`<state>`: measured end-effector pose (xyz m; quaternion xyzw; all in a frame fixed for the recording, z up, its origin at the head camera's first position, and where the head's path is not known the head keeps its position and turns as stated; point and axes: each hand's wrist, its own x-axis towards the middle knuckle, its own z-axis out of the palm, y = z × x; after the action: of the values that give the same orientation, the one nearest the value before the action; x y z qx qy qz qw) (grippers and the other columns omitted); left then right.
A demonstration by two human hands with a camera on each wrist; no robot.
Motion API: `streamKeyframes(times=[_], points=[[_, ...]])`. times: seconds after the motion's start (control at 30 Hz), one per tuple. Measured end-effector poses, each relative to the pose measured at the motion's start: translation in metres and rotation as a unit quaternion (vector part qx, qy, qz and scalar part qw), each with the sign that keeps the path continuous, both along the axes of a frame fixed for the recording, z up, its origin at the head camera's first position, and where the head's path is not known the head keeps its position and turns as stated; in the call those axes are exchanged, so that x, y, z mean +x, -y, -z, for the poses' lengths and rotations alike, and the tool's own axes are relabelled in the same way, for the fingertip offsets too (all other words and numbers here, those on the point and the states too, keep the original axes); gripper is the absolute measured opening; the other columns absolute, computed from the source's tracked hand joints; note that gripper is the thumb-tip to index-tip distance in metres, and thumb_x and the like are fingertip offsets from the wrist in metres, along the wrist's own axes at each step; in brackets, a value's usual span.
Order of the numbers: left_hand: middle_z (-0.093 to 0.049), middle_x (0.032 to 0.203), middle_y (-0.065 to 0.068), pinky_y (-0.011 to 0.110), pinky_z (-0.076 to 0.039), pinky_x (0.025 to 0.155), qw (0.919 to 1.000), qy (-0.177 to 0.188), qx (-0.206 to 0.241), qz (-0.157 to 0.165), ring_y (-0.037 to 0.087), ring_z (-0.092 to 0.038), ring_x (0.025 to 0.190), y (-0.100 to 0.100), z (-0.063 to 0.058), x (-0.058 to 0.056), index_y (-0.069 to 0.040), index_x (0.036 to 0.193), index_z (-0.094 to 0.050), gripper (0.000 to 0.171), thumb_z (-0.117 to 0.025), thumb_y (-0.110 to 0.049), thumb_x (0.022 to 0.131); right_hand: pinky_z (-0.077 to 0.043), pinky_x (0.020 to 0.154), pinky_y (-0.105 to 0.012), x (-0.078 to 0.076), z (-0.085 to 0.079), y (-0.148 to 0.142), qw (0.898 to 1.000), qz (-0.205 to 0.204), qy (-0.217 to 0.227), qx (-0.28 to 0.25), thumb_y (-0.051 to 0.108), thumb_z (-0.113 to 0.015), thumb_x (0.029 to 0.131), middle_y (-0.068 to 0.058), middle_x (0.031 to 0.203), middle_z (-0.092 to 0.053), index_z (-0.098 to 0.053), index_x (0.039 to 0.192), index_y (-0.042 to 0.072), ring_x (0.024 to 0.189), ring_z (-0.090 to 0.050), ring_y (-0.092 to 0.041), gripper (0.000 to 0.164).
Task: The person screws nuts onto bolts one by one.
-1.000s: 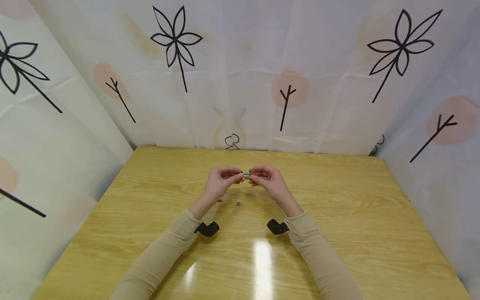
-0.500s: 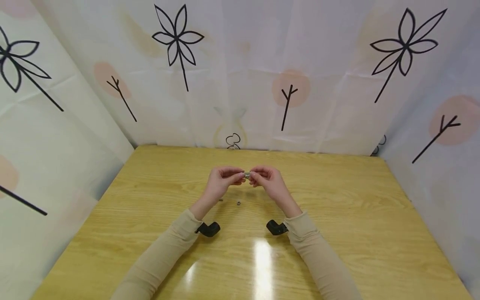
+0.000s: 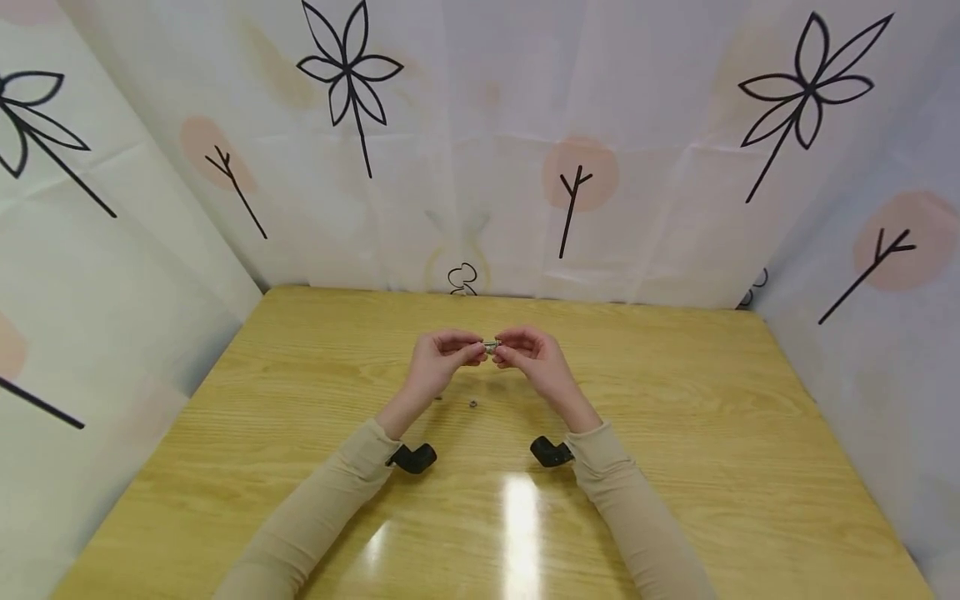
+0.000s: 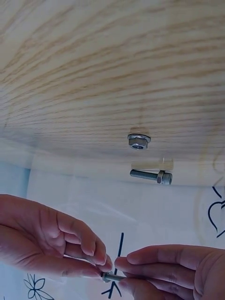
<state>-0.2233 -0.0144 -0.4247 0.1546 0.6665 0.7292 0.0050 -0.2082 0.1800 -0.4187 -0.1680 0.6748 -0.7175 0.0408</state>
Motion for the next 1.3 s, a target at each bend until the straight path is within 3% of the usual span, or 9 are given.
streamKeyframes(times=[0.13,0.27,0.43,0.63,0.8,0.87,0.93,1.1,1.3], points=[[-0.069,0.092,0.025,0.038,-0.06,0.075,0.9997,0.015,-0.002,0.019,0.033,-0.069,0.083,-0.001,-0.004,0.0,0.013,0.104,-0.067,0.023,-0.068,-0.002,0.087,-0.057,0.081,-0.046,-0.001,-0.001,-0.001,1.0,0.012,0.013,0.016,0.008,-0.061,0.095,-0.019,0.095,-0.066,-0.057,0.114,-0.014,0.083,-0.067,-0.021,0.03],[-0.067,0.096,0.029,0.041,-0.059,0.078,0.9991,0.018,-0.011,0.037,0.041,-0.067,0.088,-0.001,-0.019,0.006,0.018,0.106,-0.063,0.023,-0.065,0.002,0.089,-0.059,0.073,-0.036,-0.004,-0.003,-0.002,0.998,0.024,0.032,0.045,0.021,-0.056,0.099,-0.023,0.092,-0.065,-0.059,0.108,-0.013,0.079,-0.066,-0.023,0.036],[-0.066,0.095,0.031,0.046,-0.058,0.079,0.9991,0.002,-0.018,0.037,0.045,-0.065,0.088,-0.001,-0.033,0.012,0.019,0.104,-0.063,0.021,-0.064,0.004,0.09,-0.059,0.078,-0.038,-0.005,-0.006,-0.005,0.999,0.011,0.038,0.019,0.023,-0.053,0.1,-0.022,0.097,-0.064,-0.052,0.117,-0.014,0.083,-0.066,-0.022,0.04],[-0.066,0.095,0.031,0.043,-0.059,0.078,0.999,0.006,-0.025,0.036,0.044,-0.065,0.087,0.0,-0.033,0.012,0.014,0.103,-0.066,0.016,-0.063,0.004,0.09,-0.05,0.088,-0.056,-0.003,-0.008,-0.008,1.0,-0.01,0.017,-0.006,0.003,-0.06,0.095,-0.023,0.099,-0.065,-0.054,0.117,-0.015,0.086,-0.067,-0.021,0.029],[-0.066,0.095,0.03,0.04,-0.06,0.077,0.999,0.003,-0.033,0.031,0.042,-0.067,0.086,-0.001,-0.034,0.012,0.014,0.102,-0.066,0.016,-0.064,0.004,0.089,-0.059,0.076,-0.042,-0.004,-0.007,-0.006,0.998,0.012,0.02,0.05,0.012,-0.058,0.097,-0.031,0.096,-0.062,-0.06,0.11,-0.013,0.081,-0.067,-0.024,0.029],[-0.066,0.095,0.03,0.04,-0.06,0.077,0.999,0.003,-0.033,0.031,0.042,-0.067,0.087,-0.002,-0.034,0.012,0.015,0.102,-0.066,0.017,-0.064,0.005,0.089,-0.059,0.07,-0.036,-0.004,-0.007,-0.005,0.997,0.017,0.027,0.077,0.019,-0.055,0.099,-0.026,0.093,-0.063,-0.061,0.108,-0.012,0.079,-0.066,-0.024,0.033],[-0.066,0.096,0.031,0.04,-0.06,0.077,0.999,0.006,-0.032,0.032,0.043,-0.066,0.087,-0.002,-0.033,0.012,0.016,0.103,-0.065,0.018,-0.064,0.005,0.089,-0.059,0.071,-0.038,-0.005,-0.008,-0.005,0.996,0.015,0.029,0.085,0.022,-0.053,0.101,-0.022,0.092,-0.064,-0.059,0.109,-0.013,0.079,-0.066,-0.023,0.037],[-0.065,0.096,0.032,0.044,-0.059,0.079,0.9992,0.012,-0.017,0.036,0.043,-0.066,0.088,-0.004,-0.033,0.01,0.016,0.104,-0.065,0.018,-0.064,0.006,0.089,-0.052,0.086,-0.056,-0.004,-0.008,-0.007,0.999,-0.001,0.019,0.032,0.009,-0.06,0.096,-0.025,0.101,-0.063,-0.053,0.117,-0.016,0.088,-0.067,-0.027,0.033],[-0.065,0.094,0.033,0.048,-0.058,0.08,0.9988,0.012,-0.006,0.046,0.046,-0.065,0.087,-0.006,-0.033,0.01,0.018,0.106,-0.064,0.021,-0.064,0.004,0.089,-0.05,0.088,-0.059,-0.003,-0.008,-0.011,1.0,-0.003,0.001,0.011,0.004,-0.061,0.094,-0.021,0.1,-0.065,-0.055,0.117,-0.015,0.088,-0.068,-0.021,0.031]])
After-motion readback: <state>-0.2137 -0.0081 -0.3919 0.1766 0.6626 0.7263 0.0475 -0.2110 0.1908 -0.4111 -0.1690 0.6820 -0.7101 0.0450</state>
